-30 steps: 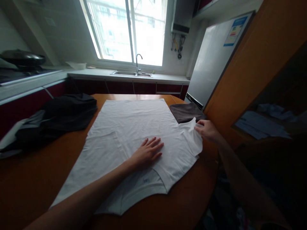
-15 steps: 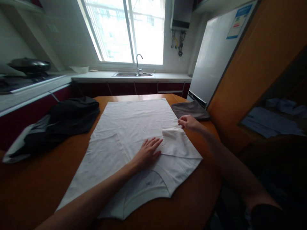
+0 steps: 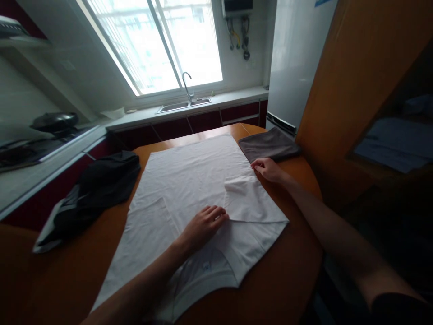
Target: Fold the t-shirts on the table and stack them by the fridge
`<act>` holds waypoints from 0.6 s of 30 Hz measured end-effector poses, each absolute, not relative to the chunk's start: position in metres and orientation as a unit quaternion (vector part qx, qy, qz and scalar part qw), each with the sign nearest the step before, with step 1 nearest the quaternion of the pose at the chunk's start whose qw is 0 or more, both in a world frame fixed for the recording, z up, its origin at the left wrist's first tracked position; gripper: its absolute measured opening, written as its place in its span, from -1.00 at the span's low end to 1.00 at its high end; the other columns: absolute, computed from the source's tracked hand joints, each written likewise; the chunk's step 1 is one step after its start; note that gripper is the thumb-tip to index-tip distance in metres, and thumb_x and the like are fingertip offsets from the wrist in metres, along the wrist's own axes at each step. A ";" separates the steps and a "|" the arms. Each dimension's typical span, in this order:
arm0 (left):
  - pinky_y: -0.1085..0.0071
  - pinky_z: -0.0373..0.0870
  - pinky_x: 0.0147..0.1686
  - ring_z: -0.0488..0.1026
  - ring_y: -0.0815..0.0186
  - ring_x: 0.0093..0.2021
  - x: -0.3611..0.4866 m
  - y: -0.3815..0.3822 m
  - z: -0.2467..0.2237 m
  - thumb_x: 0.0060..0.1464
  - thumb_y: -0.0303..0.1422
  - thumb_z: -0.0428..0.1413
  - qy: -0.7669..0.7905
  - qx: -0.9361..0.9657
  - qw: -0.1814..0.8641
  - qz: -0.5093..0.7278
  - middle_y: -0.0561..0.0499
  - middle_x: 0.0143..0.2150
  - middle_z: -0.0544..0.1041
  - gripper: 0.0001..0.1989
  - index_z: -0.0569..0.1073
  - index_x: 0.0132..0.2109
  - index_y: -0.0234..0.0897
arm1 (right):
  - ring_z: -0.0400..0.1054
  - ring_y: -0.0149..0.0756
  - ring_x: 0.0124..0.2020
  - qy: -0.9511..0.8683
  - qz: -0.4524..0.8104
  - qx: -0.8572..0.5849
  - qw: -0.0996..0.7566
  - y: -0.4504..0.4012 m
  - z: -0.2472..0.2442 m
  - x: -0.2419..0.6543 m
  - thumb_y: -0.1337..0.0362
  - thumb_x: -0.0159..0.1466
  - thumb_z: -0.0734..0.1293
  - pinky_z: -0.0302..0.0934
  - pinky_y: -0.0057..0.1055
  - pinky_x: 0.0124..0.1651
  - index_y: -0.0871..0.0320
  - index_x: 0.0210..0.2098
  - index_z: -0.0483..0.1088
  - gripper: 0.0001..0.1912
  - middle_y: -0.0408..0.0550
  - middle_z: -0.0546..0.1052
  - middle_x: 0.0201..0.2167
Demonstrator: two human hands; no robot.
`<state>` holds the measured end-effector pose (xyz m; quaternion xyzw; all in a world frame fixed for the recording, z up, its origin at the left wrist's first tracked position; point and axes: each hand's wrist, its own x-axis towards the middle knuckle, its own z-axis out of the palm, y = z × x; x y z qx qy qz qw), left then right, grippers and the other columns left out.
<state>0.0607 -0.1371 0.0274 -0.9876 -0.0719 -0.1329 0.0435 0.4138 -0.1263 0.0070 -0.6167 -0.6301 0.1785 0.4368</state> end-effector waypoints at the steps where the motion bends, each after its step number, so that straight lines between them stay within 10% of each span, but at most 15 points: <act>1: 0.27 0.43 -0.14 0.47 0.23 -0.18 0.061 -0.136 0.030 0.35 -0.49 0.00 -0.077 -0.986 0.045 -0.138 -0.10 -0.09 0.53 -0.83 0.48 -0.04 -0.27 | 0.51 -0.26 -0.26 -0.635 0.170 -0.616 0.434 -0.125 0.006 0.412 0.39 0.23 0.29 0.33 -0.45 -0.14 0.24 -0.22 0.59 -0.76 0.01 0.66 -0.27; 18: 0.42 0.40 -0.27 0.50 0.31 -0.32 0.117 -0.054 0.061 0.26 -0.33 0.06 -0.317 -0.927 -0.162 -0.116 -0.07 -0.20 0.60 -0.78 0.56 -0.06 -0.29 | 0.53 -0.28 -0.08 -0.623 0.158 -0.642 0.418 -0.124 0.009 0.408 0.59 0.21 0.20 0.31 -0.49 0.03 0.23 -0.15 0.61 -0.60 0.01 0.66 -0.14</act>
